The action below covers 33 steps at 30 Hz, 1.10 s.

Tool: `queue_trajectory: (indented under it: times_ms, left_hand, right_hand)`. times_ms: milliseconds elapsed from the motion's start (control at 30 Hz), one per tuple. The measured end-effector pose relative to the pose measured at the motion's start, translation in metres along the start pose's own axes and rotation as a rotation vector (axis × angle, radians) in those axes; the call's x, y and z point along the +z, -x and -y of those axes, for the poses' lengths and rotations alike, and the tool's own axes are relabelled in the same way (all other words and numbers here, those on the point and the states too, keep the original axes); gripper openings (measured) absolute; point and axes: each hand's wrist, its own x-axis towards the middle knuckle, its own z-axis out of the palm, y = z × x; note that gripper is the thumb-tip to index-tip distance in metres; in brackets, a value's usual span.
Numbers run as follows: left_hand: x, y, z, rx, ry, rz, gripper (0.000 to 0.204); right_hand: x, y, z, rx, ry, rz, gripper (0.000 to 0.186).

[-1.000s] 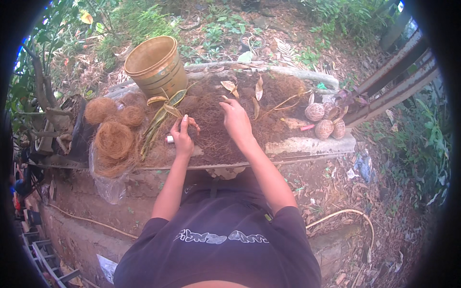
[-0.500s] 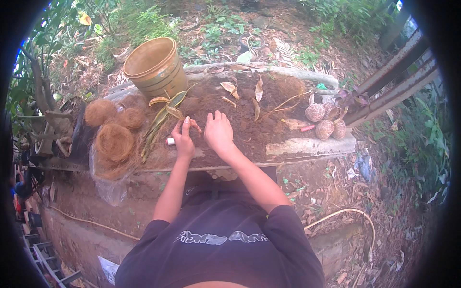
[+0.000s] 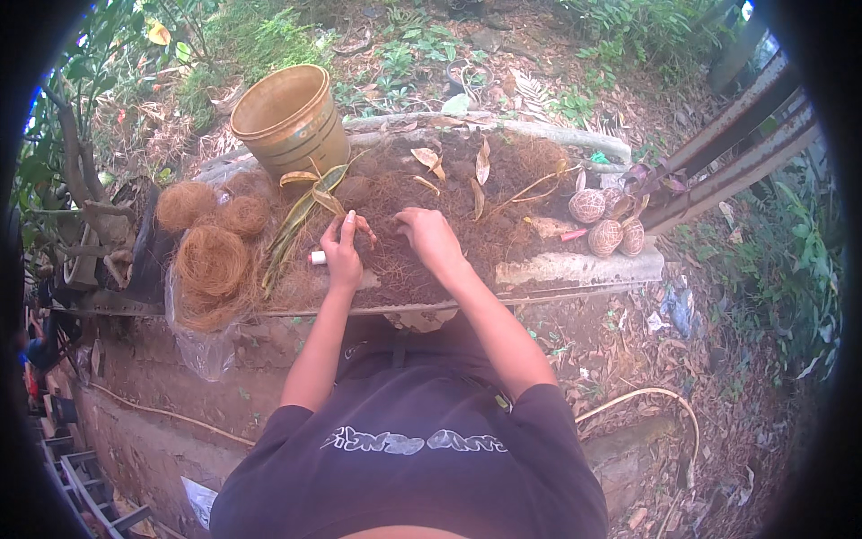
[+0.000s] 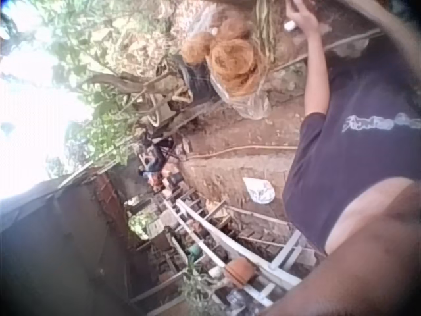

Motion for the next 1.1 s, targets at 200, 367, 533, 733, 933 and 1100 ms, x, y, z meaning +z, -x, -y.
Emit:
queue_trajectory:
  times_ms: [200, 367, 533, 733, 933, 1100]
  left_hand:
    - [0.002, 0.003, -0.001, -0.007, -0.047, -0.009, 0.025]
    - [0.002, 0.004, -0.001, -0.025, -0.069, -0.012, 0.025]
    - [0.001, 0.002, -0.002, -0.017, -0.084, 0.0, 0.025]
    - [0.01, 0.005, -0.003, -0.095, 0.034, -0.138, 0.023]
    - [0.017, 0.019, -0.009, -0.16, 0.126, -0.154, 0.023]
    - [0.023, 0.027, -0.014, -0.258, 0.129, -0.092, 0.024]
  right_hand:
    - [-0.012, 0.015, 0.009, 0.179, -0.205, -0.068, 0.025]
    - [0.015, 0.043, 0.009, -0.002, 0.138, -0.052, 0.04]
    - [0.021, 0.061, 0.025, -0.008, 0.304, -0.094, 0.045]
    - [0.025, 0.066, 0.025, 0.043, 0.318, -0.153, 0.034]
    - [0.029, 0.068, 0.018, 0.033, 0.304, -0.15, 0.029]
    - [0.022, 0.064, 0.025, 0.09, 0.311, -0.042, 0.031]
